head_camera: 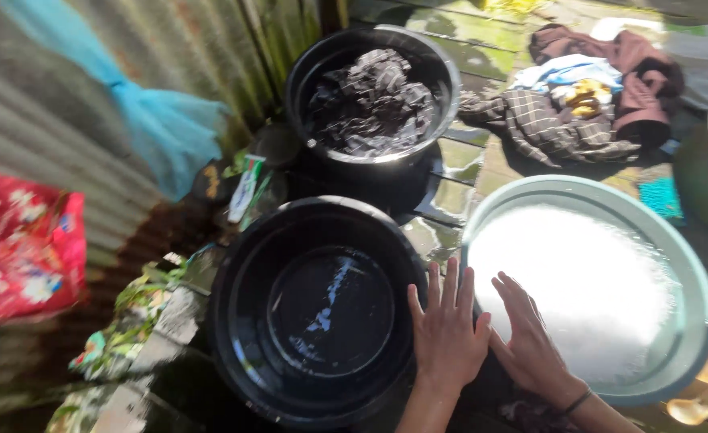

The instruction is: Hand washing a shirt in a basin with detergent and water.

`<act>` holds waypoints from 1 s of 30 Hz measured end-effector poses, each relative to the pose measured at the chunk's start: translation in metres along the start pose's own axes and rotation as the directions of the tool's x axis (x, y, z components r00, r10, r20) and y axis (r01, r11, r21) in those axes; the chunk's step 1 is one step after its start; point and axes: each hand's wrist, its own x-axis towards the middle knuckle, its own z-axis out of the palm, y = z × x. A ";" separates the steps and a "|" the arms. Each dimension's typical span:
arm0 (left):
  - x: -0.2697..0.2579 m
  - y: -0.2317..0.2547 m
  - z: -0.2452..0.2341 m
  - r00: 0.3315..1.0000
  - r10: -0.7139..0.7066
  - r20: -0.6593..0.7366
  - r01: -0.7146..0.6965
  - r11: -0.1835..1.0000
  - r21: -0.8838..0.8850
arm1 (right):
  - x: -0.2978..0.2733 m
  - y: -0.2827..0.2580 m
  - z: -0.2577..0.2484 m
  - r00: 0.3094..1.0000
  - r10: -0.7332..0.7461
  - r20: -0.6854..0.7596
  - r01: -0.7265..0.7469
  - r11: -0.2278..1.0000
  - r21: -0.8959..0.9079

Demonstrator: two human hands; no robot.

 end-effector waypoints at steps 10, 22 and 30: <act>-0.164 -0.197 -0.089 0.436 -0.890 -0.130 0.900 0.433 0.050 | 0.112 -0.077 0.134 0.989 -0.042 0.145 0.073 0.975 -0.210; -0.251 -0.269 -0.037 0.060 -0.983 -0.171 0.676 0.166 -0.718 | 0.141 -0.025 0.187 0.988 -0.136 0.078 0.142 0.987 -0.074; -0.390 -0.229 -0.135 -0.046 -0.999 -0.017 0.893 -0.034 -0.448 | 0.074 -0.143 0.240 0.882 -0.444 0.157 0.438 0.896 0.074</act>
